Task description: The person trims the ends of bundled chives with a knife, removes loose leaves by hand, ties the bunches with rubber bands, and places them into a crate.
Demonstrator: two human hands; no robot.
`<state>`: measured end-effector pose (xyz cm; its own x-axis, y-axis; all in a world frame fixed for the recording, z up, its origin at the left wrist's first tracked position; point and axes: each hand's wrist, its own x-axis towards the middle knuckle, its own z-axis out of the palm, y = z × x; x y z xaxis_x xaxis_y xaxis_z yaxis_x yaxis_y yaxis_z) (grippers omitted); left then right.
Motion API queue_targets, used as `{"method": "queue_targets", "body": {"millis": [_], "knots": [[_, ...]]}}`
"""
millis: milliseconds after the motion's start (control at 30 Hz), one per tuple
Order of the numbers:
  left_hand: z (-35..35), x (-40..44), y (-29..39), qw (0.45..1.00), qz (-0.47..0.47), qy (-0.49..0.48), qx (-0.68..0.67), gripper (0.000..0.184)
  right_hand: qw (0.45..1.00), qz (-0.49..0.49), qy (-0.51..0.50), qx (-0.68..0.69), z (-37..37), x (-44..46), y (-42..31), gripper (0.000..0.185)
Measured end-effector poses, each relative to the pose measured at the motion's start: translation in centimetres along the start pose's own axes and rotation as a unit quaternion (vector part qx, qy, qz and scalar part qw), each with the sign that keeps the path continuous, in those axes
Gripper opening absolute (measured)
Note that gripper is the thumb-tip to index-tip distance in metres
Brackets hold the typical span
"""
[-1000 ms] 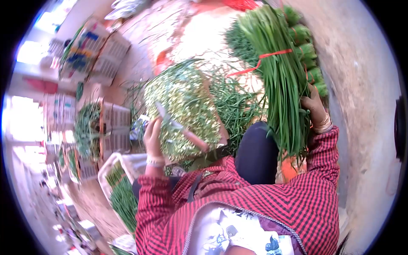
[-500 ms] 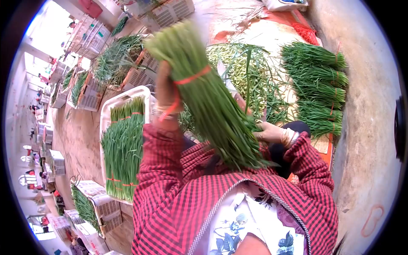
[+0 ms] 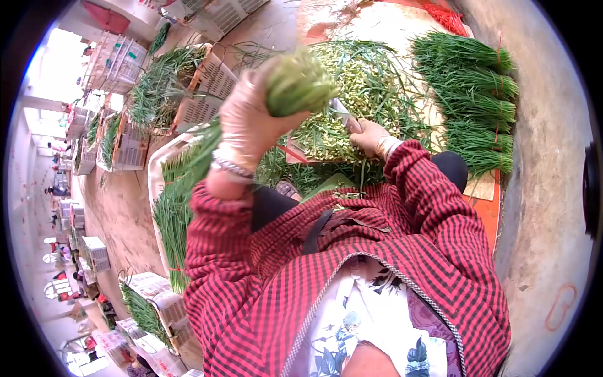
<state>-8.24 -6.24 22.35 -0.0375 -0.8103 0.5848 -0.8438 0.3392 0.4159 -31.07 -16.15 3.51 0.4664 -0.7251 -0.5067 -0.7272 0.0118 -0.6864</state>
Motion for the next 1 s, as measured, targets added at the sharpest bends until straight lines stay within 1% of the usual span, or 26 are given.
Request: {"method": "queue_targets", "body": {"millis": [67, 100, 133, 167, 200, 233, 267, 300, 333, 367, 400, 433, 467, 533, 567, 600, 667, 700, 733, 800, 833, 867, 900, 933, 967, 1000], "knots": [[3.3, -1.0, -1.0, 0.986, -0.077, -0.099, 0.111, 0.084, 0.990, -0.013, -0.002, 0.140, -0.3, -0.6, 0.4, 0.041], [5.5, -1.9, -2.1, 0.981, -0.099, -0.113, 0.121, 0.085, 0.983, -0.015, 0.034, 0.180, -0.3, -1.4, 1.0, 0.038], [7.8, -2.7, -3.1, 0.976, -0.121, -0.129, 0.131, 0.087, 0.980, -0.036, 0.056, 0.186, -0.9, -3.1, 0.6, 0.039], [9.7, -3.2, -3.5, 0.961, -0.165, -0.168, 0.145, 0.087, 0.977, -0.085, 0.103, 0.167, -1.0, -3.8, 1.6, 0.040], [12.2, -4.2, -5.1, 0.951, -0.175, -0.204, 0.149, 0.093, 0.969, -0.135, 0.148, 0.145, -1.2, -4.3, 2.7, 0.040], [13.4, -4.5, -4.3, 0.939, -0.184, -0.222, 0.187, 0.096, 0.983, -0.087, 0.155, 0.054, -2.1, -5.9, 2.3, 0.040], [14.0, -4.3, -3.3, 0.925, -0.190, -0.237, 0.227, 0.099, 0.981, -0.101, 0.164, 0.012, -2.7, -7.2, 2.1, 0.038], [14.0, -3.9, -3.0, 0.923, -0.174, -0.258, 0.227, 0.109, 0.982, -0.091, 0.167, 0.018, -3.1, -8.0, 2.3, 0.037], [13.7, -2.8, -2.4, 0.922, -0.173, -0.265, 0.224, 0.109, 0.982, -0.080, 0.168, 0.024, -3.0, -8.8, 2.5, 0.036], [13.3, -1.7, -1.9, 0.901, -0.185, -0.322, 0.224, 0.114, 0.984, -0.074, 0.163, 0.025, -2.8, -9.6, 2.5, 0.036], [13.5, -0.8, -1.8, 0.878, -0.196, -0.373, 0.226, 0.118, 0.977, -0.104, 0.186, -0.008, -2.9, -10.1, 2.6, 0.035], [13.8, -0.2, -2.3, 0.867, -0.230, -0.411, 0.165, 0.128, 0.968, -0.134, 0.208, -0.040, -2.9, -10.6, 2.4, 0.034], [14.4, -0.5, -3.0, 0.866, -0.232, -0.412, 0.165, 0.128, 0.969, -0.133, 0.205, -0.040, -3.1, -11.5, 1.4, 0.034], [15.5, -1.3, -3.8, 0.891, -0.238, -0.357, 0.150, 0.132, 0.972, -0.136, 0.185, -0.055, -3.5, -12.7, -0.7, 0.032], [15.7, -1.1, -3.9, 0.881, -0.248, -0.373, 0.149, 0.133, 0.965, -0.165, 0.191, -0.072, -3.2, -12.5, -0.6, 0.031], [15.9, -1.2, -3.8, 0.881, -0.249, -0.375, 0.146, 0.133, 0.966, -0.162, 0.190, -0.074, -3.0, -12.3, -0.3, 0.031], [16.0, -0.9, -3.0, 0.861, -0.280, -0.393, 0.160, 0.134, 0.965, -0.157, 0.174, -0.114, -3.0, -11.8, 0.2, 0.030], [16.5, -1.5, -3.4, 0.869, -0.268, -0.372, 0.185, 0.127, 0.966, -0.148, 0.162, -0.134, -3.1, -11.6, 0.2, 0.030], [16.4, -1.3, -3.3, 0.869, -0.271, -0.372, 0.184, 0.127, 0.967, -0.148, 0.159, -0.136, -3.1, -11.5, 0.0, 0.030], [16.2, -0.9, -3.0, 0.846, -0.294, -0.405, 0.182, 0.111, 0.967, -0.124, 0.142, -0.173, -3.4, -11.5, -0.4, 0.031], [16.4, -1.1, -3.0, 0.860, -0.272, -0.376, 0.211, 0.088, 0.966, -0.124, 0.141, -0.175, -3.7, -11.6, -0.8, 0.031], [16.5, -0.9, -2.8, 0.860, -0.275, -0.376, 0.209, 0.088, 0.967, -0.097, 0.123, -0.201, -4.3, -12.2, -1.4, 0.031], [16.6, -1.0, -2.9, 0.857, -0.273, -0.383, 0.211, 0.081, 0.965, -0.070, 0.106, -0.228, -4.5, -12.5, -1.7, 0.030], [16.5, -1.0, -2.7, 0.853, -0.270, -0.391, 0.214, 0.074, 0.965, -0.070, 0.105, -0.229, -4.4, -12.6, -1.4, 0.030], [16.6, -1.2, -2.4, 0.861, -0.257, -0.373, 0.231, 0.066, 0.961, -0.083, 0.101, -0.243, -4.6, -12.7, -0.8, 0.030], [16.7, -1.5, -2.5, 0.861, -0.256, -0.373, 0.231, 0.066, 0.957, -0.095, 0.097, -0.257, -4.6, -12.7, -0.5, 0.029]]}}
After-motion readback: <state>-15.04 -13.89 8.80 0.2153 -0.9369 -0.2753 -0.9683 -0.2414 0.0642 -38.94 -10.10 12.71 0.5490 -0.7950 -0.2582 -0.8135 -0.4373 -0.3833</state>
